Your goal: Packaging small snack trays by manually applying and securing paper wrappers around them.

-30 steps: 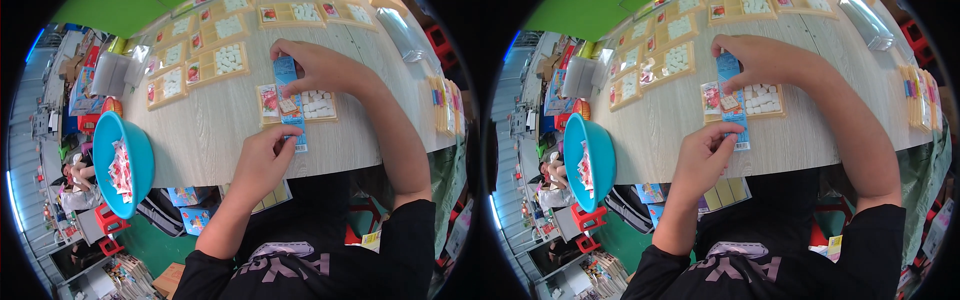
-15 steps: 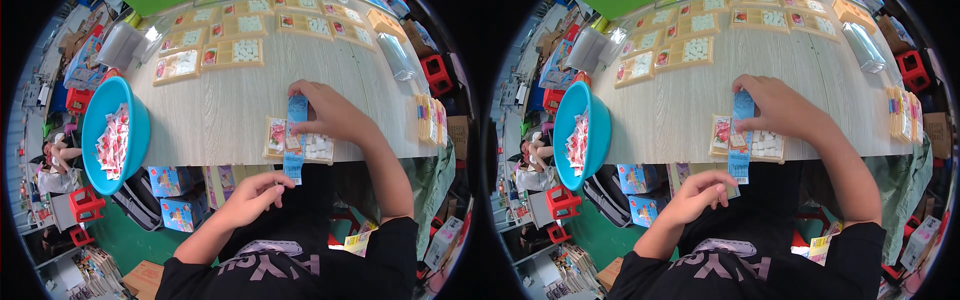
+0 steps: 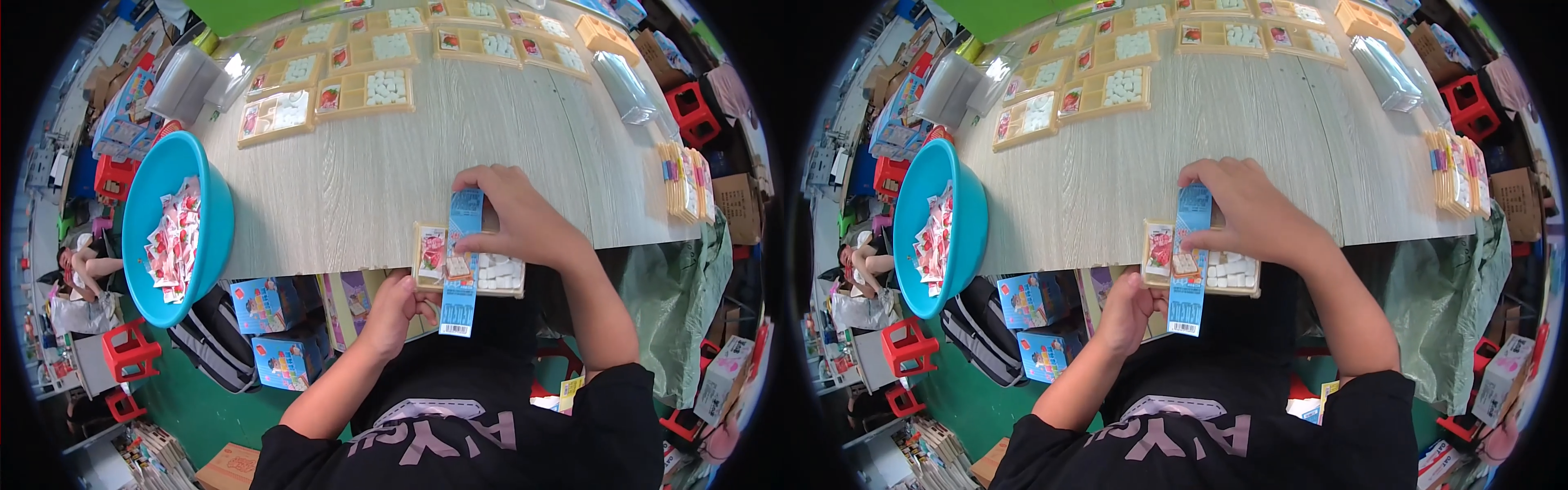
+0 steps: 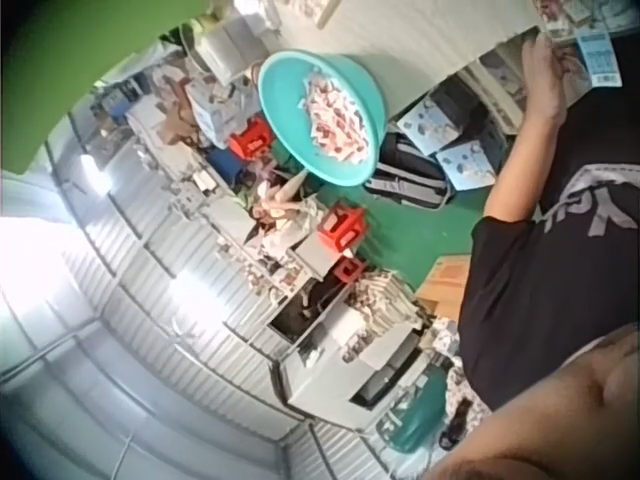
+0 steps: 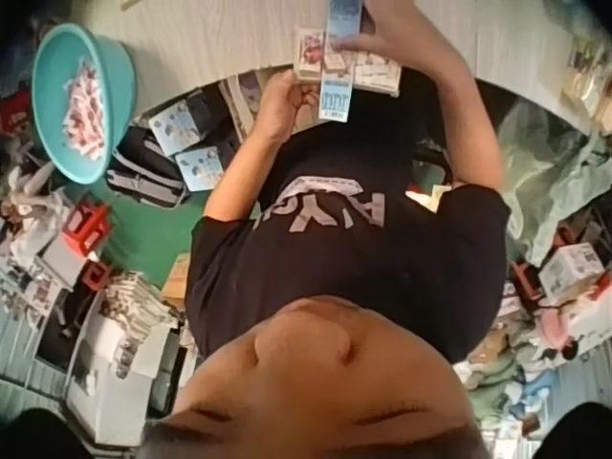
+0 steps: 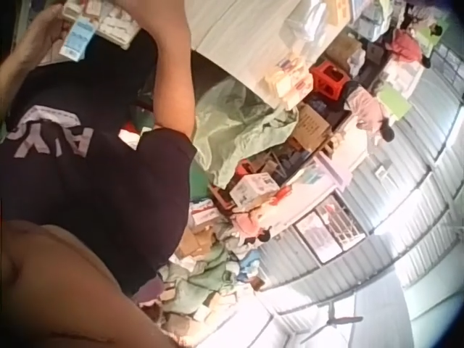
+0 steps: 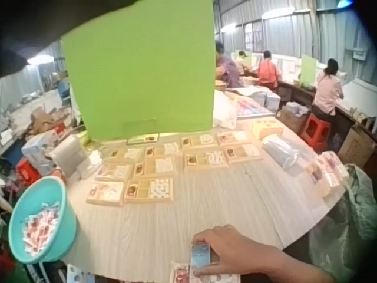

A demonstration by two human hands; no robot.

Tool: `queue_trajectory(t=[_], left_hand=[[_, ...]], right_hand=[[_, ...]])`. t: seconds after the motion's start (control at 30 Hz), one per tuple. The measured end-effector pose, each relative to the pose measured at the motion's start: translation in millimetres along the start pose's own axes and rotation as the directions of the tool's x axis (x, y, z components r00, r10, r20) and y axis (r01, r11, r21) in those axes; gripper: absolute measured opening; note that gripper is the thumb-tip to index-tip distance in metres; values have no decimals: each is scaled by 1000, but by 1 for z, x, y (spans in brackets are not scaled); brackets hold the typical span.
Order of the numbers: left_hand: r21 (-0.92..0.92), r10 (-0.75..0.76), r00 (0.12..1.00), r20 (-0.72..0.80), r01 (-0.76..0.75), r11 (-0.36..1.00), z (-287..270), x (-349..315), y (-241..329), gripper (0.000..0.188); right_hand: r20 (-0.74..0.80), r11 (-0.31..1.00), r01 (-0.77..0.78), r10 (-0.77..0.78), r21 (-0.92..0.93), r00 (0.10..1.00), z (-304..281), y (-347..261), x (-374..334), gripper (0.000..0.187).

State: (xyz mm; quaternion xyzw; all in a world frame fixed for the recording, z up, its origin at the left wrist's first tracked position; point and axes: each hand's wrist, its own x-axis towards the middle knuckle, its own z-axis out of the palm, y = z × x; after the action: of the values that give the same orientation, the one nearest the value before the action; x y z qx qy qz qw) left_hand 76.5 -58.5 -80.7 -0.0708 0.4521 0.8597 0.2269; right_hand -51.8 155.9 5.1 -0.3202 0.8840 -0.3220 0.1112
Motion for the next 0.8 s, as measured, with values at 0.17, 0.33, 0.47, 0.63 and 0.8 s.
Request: queue_trajectory(t=[0.17, 0.33, 0.47, 0.63, 0.8], left_hand=[[-82, 21, 968, -249, -42, 996, 39, 1, 9, 44], [-27, -52, 952, -302, 46, 999, 44, 0, 12, 41], [31, -55, 970, -239, 65, 997, 39, -2, 10, 37], [172, 1, 987, -162, 28, 985, 40, -9, 11, 37], [264, 55, 995, -83, -31, 964, 39, -18, 13, 37]], right_hand=[[6, 1000, 3, -3, 10, 1000, 3, -2, -2, 63], [-1, 998, 33, -33, 47, 999, 7, -6, -6, 60], [0, 999, 43, -43, 16, 999, 4, -3, -7, 49], [22, 884, -128, 132, 450, 991, 8, 4, -3, 23], [80, 762, -155, 135, 629, 988, 10, -2, -9, 19]])
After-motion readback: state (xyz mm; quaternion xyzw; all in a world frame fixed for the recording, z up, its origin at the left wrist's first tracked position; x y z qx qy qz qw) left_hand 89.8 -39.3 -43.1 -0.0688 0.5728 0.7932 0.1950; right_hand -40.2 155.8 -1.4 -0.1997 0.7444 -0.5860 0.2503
